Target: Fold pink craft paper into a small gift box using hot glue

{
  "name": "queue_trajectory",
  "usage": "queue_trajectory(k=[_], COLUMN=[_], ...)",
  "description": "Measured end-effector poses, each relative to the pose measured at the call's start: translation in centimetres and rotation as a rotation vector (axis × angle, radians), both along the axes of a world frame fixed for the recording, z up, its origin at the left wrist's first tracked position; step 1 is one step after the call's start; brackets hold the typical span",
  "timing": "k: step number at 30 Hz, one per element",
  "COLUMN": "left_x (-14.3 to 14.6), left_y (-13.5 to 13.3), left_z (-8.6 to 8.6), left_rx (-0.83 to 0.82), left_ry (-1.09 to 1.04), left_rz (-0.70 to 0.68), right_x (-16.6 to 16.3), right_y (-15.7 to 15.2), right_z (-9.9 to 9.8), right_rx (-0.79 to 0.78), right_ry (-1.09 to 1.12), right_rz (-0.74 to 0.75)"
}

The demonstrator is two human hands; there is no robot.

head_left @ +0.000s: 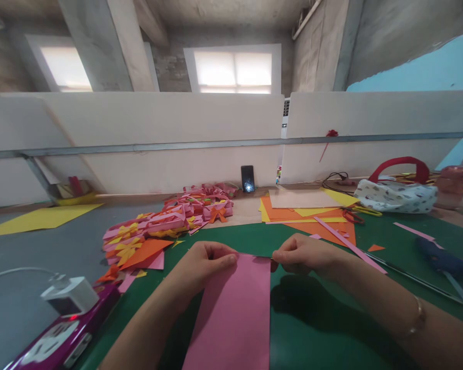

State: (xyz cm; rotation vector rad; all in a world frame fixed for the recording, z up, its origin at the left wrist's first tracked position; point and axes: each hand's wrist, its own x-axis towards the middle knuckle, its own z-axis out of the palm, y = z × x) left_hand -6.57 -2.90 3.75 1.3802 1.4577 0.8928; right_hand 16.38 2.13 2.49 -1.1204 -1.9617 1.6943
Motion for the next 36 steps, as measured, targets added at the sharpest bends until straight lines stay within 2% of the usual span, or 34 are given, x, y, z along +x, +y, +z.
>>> queue_trajectory(k=[8, 13, 25, 30, 36], left_x=[0.2, 0.2, -0.1, 0.0, -0.2], left_y=[0.0, 0.0, 0.1, -0.1, 0.2], left_z=[0.0, -0.1, -0.1, 0.1, -0.3], left_rx=[0.000, 0.006, -0.002, 0.004, 0.007], left_ry=[0.007, 0.023, 0.009, 0.019, 0.047], left_rz=[-0.021, -0.034, -0.036, -0.030, -0.044], right_x=[-0.3, -0.3, 0.7, 0.7, 0.5], right_y=[-0.2, -0.2, 0.2, 0.4, 0.4], right_z=[-0.1, 0.1, 0.9, 0.6, 0.2], right_rx=[0.033, -0.017, -0.019, -0.003, -0.014], right_ry=[-0.021, 0.000, -0.020, -0.082, -0.052], right_rz=[-0.040, -0.058, 0.000, 0.018, 0.026])
